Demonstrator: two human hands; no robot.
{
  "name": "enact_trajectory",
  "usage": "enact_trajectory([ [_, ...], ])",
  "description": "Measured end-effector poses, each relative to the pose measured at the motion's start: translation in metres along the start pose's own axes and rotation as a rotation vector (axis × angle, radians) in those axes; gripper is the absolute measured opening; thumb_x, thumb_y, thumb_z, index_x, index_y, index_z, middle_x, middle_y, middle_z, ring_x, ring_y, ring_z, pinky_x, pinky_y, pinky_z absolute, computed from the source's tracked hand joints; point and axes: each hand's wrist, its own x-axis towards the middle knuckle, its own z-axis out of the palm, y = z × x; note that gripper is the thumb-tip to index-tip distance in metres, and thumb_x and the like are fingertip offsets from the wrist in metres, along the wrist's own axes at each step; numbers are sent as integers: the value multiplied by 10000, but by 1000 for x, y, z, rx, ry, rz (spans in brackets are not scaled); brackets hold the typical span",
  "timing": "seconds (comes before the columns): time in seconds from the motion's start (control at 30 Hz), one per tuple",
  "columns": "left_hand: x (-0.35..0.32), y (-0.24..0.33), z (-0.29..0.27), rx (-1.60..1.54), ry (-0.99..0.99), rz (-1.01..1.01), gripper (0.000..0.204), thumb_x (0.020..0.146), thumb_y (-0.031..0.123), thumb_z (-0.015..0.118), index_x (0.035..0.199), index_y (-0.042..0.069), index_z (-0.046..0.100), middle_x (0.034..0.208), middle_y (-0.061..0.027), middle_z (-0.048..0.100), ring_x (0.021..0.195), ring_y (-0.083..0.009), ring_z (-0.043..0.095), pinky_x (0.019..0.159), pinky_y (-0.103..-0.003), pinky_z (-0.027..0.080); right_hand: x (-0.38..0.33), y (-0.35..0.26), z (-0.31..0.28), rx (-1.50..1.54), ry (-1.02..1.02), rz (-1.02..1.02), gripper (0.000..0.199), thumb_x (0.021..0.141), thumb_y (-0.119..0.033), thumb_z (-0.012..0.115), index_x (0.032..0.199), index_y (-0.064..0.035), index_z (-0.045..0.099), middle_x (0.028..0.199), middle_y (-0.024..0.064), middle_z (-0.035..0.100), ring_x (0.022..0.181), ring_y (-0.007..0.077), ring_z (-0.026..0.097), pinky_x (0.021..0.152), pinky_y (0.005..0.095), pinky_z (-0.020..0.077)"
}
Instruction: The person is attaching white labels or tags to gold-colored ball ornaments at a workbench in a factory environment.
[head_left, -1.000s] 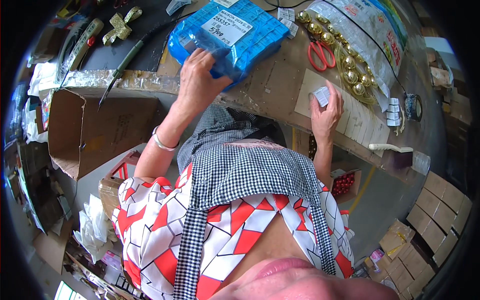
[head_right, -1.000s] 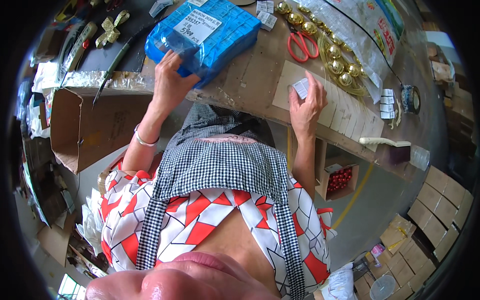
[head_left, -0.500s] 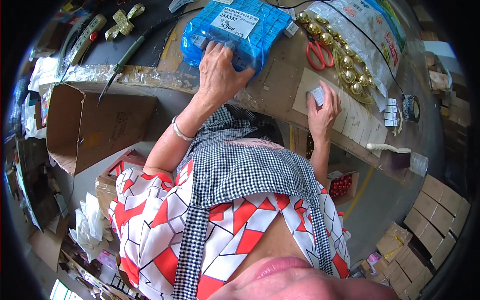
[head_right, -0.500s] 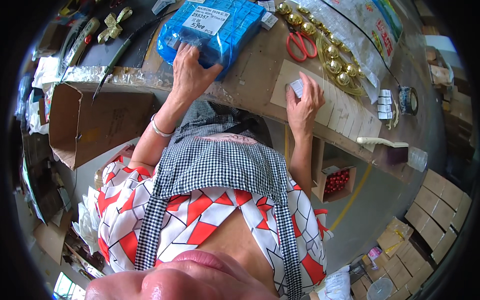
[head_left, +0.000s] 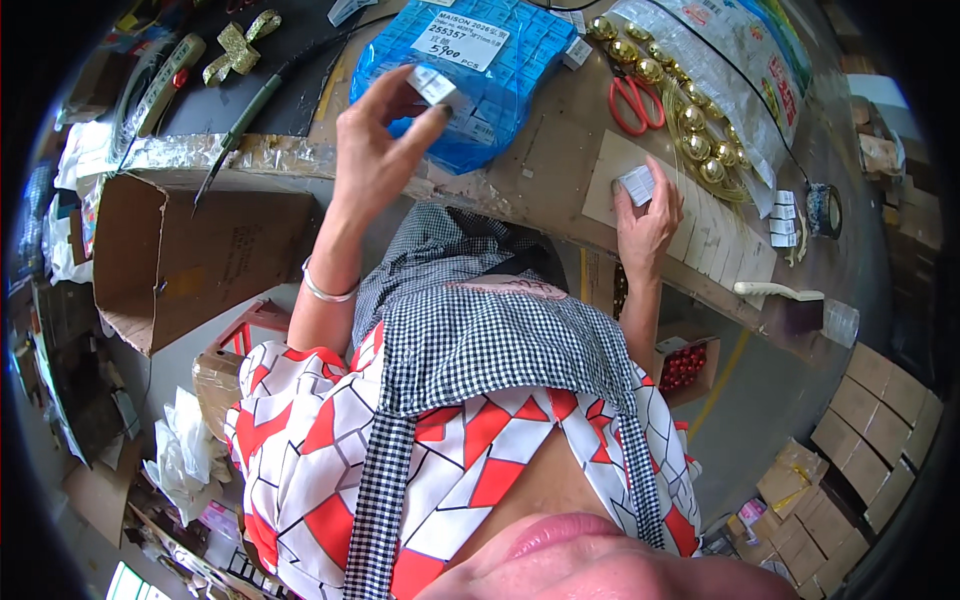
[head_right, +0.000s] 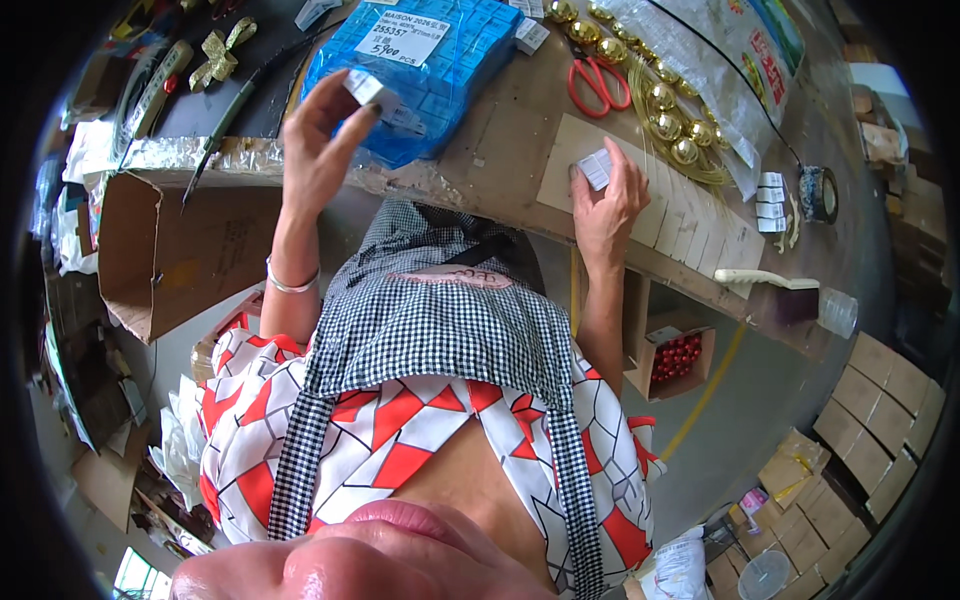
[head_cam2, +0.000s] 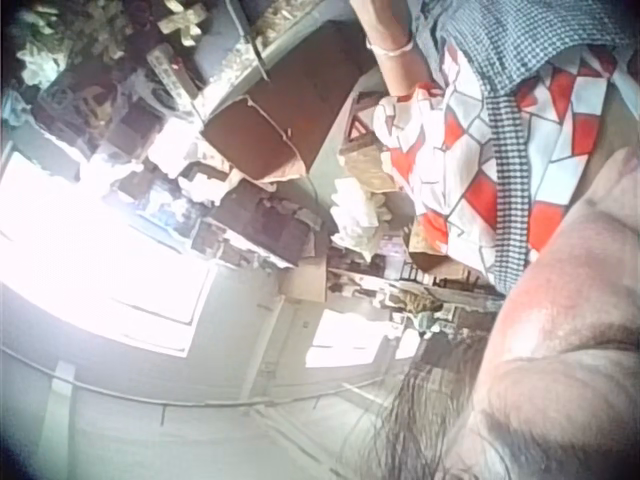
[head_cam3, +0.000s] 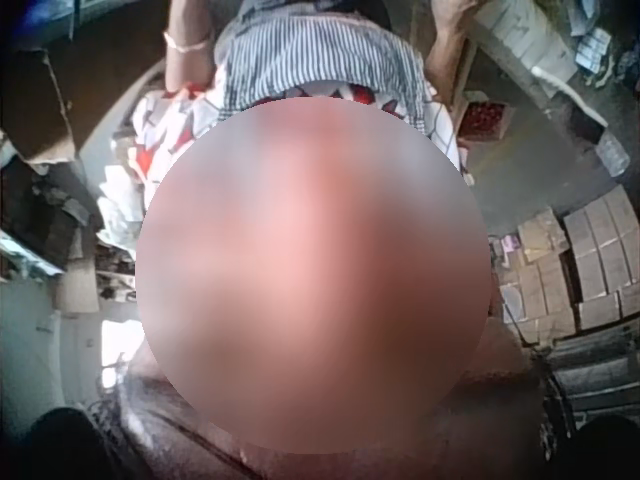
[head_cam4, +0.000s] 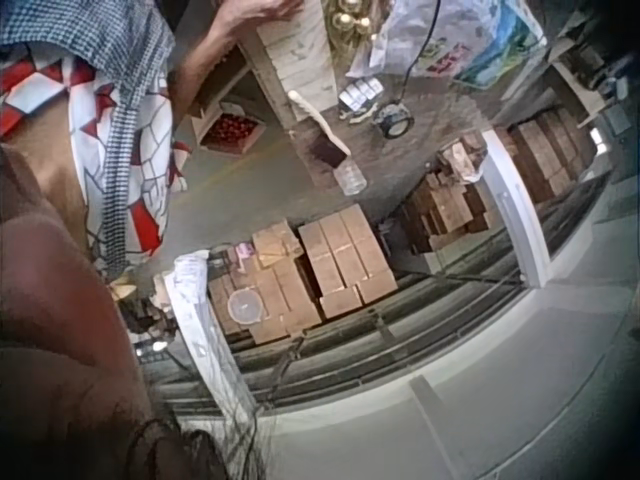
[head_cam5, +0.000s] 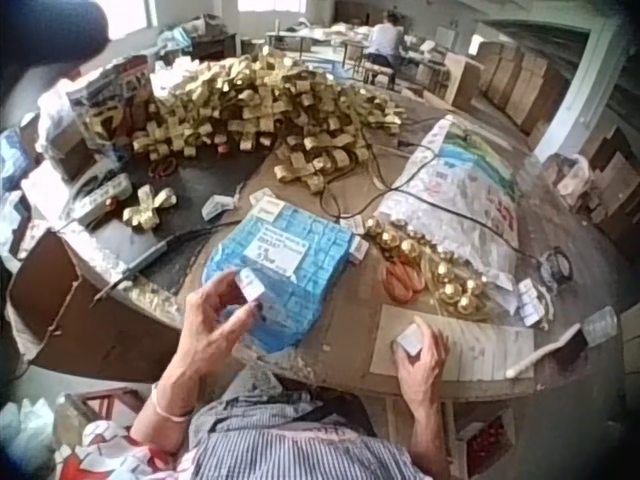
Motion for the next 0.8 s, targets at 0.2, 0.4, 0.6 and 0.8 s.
enact_trajectory([
  [0.2, 8, -5, -30, -954, -269, -278, 405, 946, 209, 448, 1230, -80, 456, 1175, -240, 563, 1059, -304, 595, 848, -315, 511, 0, 0, 0, -46, -20, 4, 501, 735, -116, 701, 1200, -64, 520, 1077, 135, 561, 1020, 325, 519, 908, 446, 364],
  [0.4, 4, -12, -30, -1067, -303, -304, 454, 975, 302, 435, 1218, -81, 462, 1202, -254, 546, 1066, -288, 593, 866, -317, 508, -1, 1, 0, -48, -14, -16, 496, 738, -127, 701, 1197, -64, 522, 1076, 133, 561, 1018, 324, 519, 905, 445, 362],
  [0.6, 4, -17, -30, -1034, -321, -252, 433, 974, 294, 436, 1191, -74, 503, 1191, -250, 556, 1053, -280, 599, 865, -318, 508, -1, 1, 1, -42, -23, -6, 506, 736, -131, 703, 1203, -64, 517, 1070, 132, 564, 1015, 325, 518, 906, 448, 361],
  [0.8, 1, -13, -22, -713, -234, -165, 399, 949, 183, 499, 1263, -57, 449, 1205, -203, 552, 1105, -307, 560, 919, -344, 470, 0, 0, 1, 20, 66, 20, 527, 726, -131, 711, 1210, -61, 515, 1043, 132, 573, 1006, 328, 521, 909, 449, 365],
])
